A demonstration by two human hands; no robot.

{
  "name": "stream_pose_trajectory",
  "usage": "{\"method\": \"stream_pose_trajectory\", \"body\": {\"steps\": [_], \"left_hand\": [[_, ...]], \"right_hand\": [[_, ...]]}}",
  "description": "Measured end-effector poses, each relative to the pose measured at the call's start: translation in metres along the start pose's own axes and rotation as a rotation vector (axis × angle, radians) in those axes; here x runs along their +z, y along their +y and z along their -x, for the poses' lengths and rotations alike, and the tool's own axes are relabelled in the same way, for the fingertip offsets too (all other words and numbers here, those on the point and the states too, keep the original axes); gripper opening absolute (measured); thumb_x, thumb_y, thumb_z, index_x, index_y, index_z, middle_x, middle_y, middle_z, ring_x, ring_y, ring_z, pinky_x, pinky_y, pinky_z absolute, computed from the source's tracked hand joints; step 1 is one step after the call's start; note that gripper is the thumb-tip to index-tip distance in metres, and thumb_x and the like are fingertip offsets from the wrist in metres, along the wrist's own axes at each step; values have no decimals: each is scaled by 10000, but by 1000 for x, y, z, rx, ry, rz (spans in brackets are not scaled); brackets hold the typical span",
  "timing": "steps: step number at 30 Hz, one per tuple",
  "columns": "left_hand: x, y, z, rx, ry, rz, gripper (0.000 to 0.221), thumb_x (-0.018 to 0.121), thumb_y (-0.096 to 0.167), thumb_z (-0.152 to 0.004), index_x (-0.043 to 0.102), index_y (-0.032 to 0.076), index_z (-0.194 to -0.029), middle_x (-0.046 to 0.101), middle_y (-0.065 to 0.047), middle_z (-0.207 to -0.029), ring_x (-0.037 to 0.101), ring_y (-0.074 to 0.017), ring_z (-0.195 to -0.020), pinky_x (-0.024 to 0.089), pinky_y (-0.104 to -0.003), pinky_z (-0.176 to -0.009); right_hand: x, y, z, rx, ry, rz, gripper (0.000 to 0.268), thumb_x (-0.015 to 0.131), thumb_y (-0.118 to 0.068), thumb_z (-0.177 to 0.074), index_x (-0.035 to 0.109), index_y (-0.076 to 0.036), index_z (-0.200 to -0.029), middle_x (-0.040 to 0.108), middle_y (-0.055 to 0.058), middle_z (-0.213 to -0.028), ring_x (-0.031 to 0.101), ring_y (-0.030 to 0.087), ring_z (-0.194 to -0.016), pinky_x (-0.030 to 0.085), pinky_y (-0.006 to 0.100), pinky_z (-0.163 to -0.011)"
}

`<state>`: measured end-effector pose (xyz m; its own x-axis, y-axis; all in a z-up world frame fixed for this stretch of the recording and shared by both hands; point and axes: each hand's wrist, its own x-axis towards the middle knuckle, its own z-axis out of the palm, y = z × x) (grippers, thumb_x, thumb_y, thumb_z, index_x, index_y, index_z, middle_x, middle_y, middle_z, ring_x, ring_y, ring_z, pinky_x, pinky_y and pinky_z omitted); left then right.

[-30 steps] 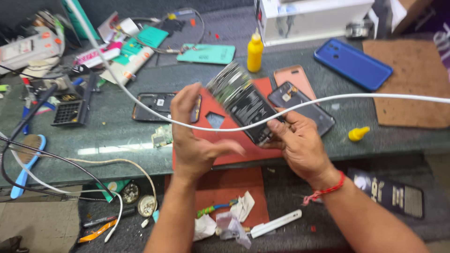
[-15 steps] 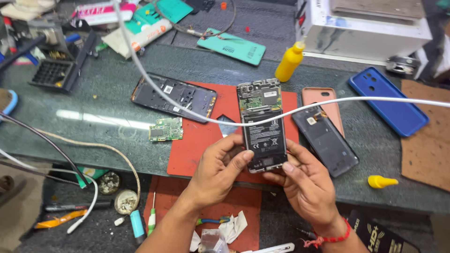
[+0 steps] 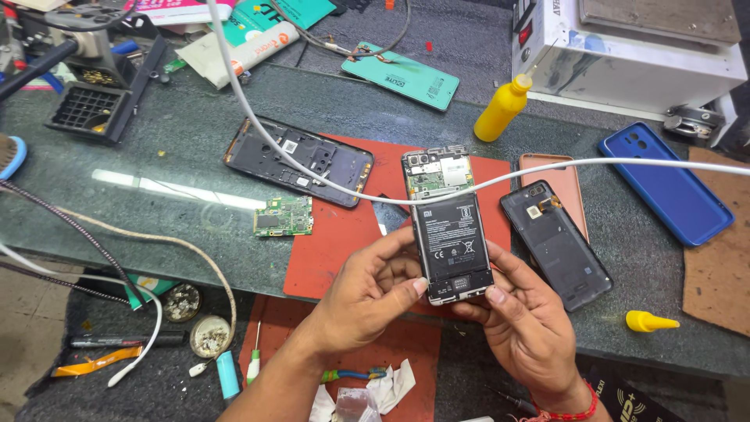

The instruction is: The person uses a screwdriver to remove screws from the internal components of a mobile phone and then detaches the battery and screen assembly.

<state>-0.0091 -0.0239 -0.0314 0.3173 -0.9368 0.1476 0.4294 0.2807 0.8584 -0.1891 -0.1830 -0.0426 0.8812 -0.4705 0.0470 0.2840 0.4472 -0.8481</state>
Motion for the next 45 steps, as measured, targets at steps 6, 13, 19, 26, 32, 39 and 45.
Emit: {"method": "stream_pose_trajectory", "body": {"steps": [6,13,19,26,32,39,45], "left_hand": [[4,1,-1,60,-4,-18,568,572,-32,-995,419,-25,-1542,630,-60,-1263,630,-107,-1078,532,-287,-985],[4,2,0,43,-9,-10,528,564,-34,-997,449,-43,-1512,640,-80,-1260,641,-127,-1129,534,-312,-1022],[1,-4,-1,75,10,-21,485,586,19,-998,482,-22,-1470,665,-89,-1234,650,-136,-1157,537,-322,-1027],[-1,-7,0,166,116,7,342,563,167,-1072,610,-34,-1344,700,-62,-1218,643,-103,-1116,525,-297,-1014],[1,-7,-1,179,140,16,322,533,134,-1064,630,-43,-1315,720,-76,-1183,660,-116,-1084,538,-301,-990],[0,-8,2,258,154,17,355,476,163,-1074,639,-54,-1303,729,-86,-1183,671,-127,-1098,521,-304,-1023],[1,-7,3,237,160,31,366,469,195,-1088,643,-52,-1294,727,-81,-1170,668,-121,-1080,523,-300,-1004]], "right_hand": [[5,-1,-1,-15,-24,20,546,443,-18,-1046,322,94,-1567,611,266,-1380,653,316,-1218,573,430,-970],[2,1,-2,-22,-35,24,540,443,-18,-1037,323,98,-1551,618,263,-1371,655,319,-1215,570,449,-976],[-1,3,-1,-43,-80,46,536,465,-10,-1039,341,124,-1543,645,280,-1314,684,333,-1155,578,459,-973],[5,9,7,-77,-102,271,530,516,25,-990,391,171,-1485,671,283,-1271,688,297,-1142,559,420,-995],[5,8,7,-83,-127,310,526,540,34,-973,410,168,-1464,673,284,-1267,686,297,-1169,550,419,-1023],[5,9,10,-35,-64,342,528,535,29,-968,407,156,-1463,662,274,-1260,686,289,-1143,572,425,-979],[5,9,10,-39,-68,338,529,539,36,-968,409,158,-1466,662,279,-1265,686,286,-1142,571,425,-976]]}}
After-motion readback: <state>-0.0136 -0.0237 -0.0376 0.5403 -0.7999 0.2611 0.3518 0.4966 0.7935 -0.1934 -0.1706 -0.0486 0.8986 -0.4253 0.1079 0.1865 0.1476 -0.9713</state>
